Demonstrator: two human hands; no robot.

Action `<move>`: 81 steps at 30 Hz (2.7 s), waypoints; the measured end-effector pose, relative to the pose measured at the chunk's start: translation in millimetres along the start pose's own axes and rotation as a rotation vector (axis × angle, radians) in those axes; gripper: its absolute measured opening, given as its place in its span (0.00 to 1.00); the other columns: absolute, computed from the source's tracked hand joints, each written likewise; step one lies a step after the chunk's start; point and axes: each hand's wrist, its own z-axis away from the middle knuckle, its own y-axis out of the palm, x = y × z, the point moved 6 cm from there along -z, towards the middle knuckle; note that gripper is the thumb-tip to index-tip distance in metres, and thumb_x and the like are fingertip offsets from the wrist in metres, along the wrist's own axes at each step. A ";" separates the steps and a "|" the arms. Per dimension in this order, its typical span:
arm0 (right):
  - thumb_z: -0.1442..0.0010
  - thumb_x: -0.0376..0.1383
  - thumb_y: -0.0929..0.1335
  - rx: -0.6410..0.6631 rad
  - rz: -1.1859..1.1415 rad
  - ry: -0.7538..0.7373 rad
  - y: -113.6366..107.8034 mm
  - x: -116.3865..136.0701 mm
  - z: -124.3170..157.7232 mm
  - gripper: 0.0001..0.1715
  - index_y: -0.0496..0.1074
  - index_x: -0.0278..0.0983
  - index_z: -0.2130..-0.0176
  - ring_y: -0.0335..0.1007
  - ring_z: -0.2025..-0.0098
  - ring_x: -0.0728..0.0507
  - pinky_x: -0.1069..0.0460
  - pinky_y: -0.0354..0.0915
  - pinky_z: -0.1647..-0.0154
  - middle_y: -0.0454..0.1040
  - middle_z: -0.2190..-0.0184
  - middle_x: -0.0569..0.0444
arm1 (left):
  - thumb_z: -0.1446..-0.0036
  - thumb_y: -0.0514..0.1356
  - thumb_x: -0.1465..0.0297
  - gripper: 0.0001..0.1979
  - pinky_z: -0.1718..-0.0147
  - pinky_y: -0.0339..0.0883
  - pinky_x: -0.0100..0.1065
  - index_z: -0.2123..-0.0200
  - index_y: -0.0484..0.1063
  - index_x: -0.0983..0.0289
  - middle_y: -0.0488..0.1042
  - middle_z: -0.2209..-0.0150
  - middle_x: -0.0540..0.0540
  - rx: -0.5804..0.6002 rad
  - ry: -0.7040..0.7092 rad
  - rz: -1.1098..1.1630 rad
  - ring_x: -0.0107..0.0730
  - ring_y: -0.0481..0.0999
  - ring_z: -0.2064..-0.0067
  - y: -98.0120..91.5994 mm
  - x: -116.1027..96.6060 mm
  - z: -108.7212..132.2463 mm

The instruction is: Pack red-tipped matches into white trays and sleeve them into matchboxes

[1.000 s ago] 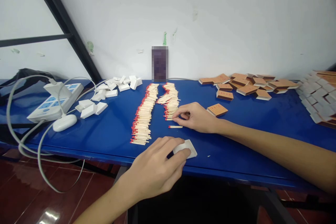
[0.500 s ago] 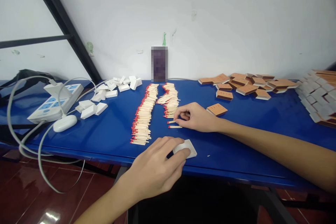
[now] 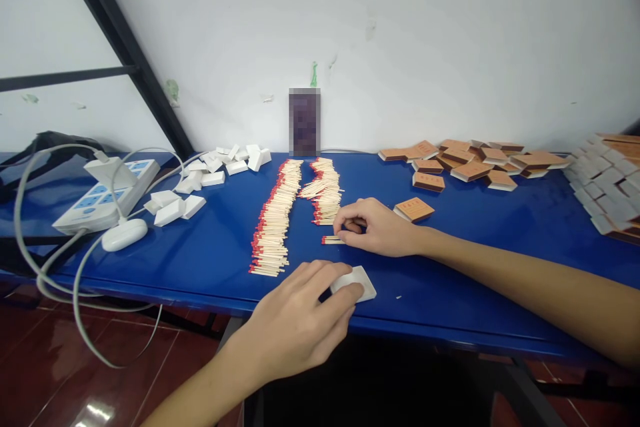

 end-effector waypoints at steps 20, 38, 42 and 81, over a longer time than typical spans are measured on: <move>0.42 0.31 0.66 -0.217 0.193 -0.024 -3.8 -2.4 -1.7 0.10 0.78 0.35 0.66 0.58 0.78 0.51 0.55 0.55 0.72 0.64 0.81 0.60 | 0.35 0.53 0.76 0.15 0.48 0.72 0.46 0.47 0.68 0.64 0.72 0.49 0.61 -0.013 0.005 -0.020 0.42 0.73 0.47 -0.6 -0.2 0.3; 0.40 0.32 0.66 -0.209 0.267 -0.149 -0.7 1.5 1.8 0.09 0.76 0.38 0.68 0.58 0.77 0.51 0.54 0.57 0.67 0.64 0.79 0.60 | 0.35 0.53 0.77 0.15 0.49 0.72 0.45 0.47 0.68 0.64 0.72 0.49 0.61 -0.016 0.013 -0.032 0.43 0.73 0.48 -1.2 -0.9 -0.6; 0.40 0.32 0.66 -0.195 0.240 -0.142 -0.3 1.9 1.3 0.09 0.75 0.37 0.69 0.57 0.78 0.51 0.54 0.56 0.68 0.63 0.80 0.61 | 0.36 0.53 0.77 0.14 0.50 0.73 0.45 0.47 0.68 0.64 0.72 0.49 0.61 -0.020 0.013 -0.031 0.43 0.73 0.48 -1.6 -1.2 -0.5; 0.41 0.30 0.66 -0.207 0.239 -0.080 -2.4 1.3 -1.6 0.09 0.77 0.36 0.69 0.58 0.77 0.51 0.55 0.55 0.72 0.64 0.80 0.60 | 0.35 0.54 0.77 0.15 0.47 0.70 0.46 0.47 0.68 0.64 0.71 0.49 0.60 -0.001 0.013 -0.005 0.43 0.71 0.46 1.0 0.0 1.9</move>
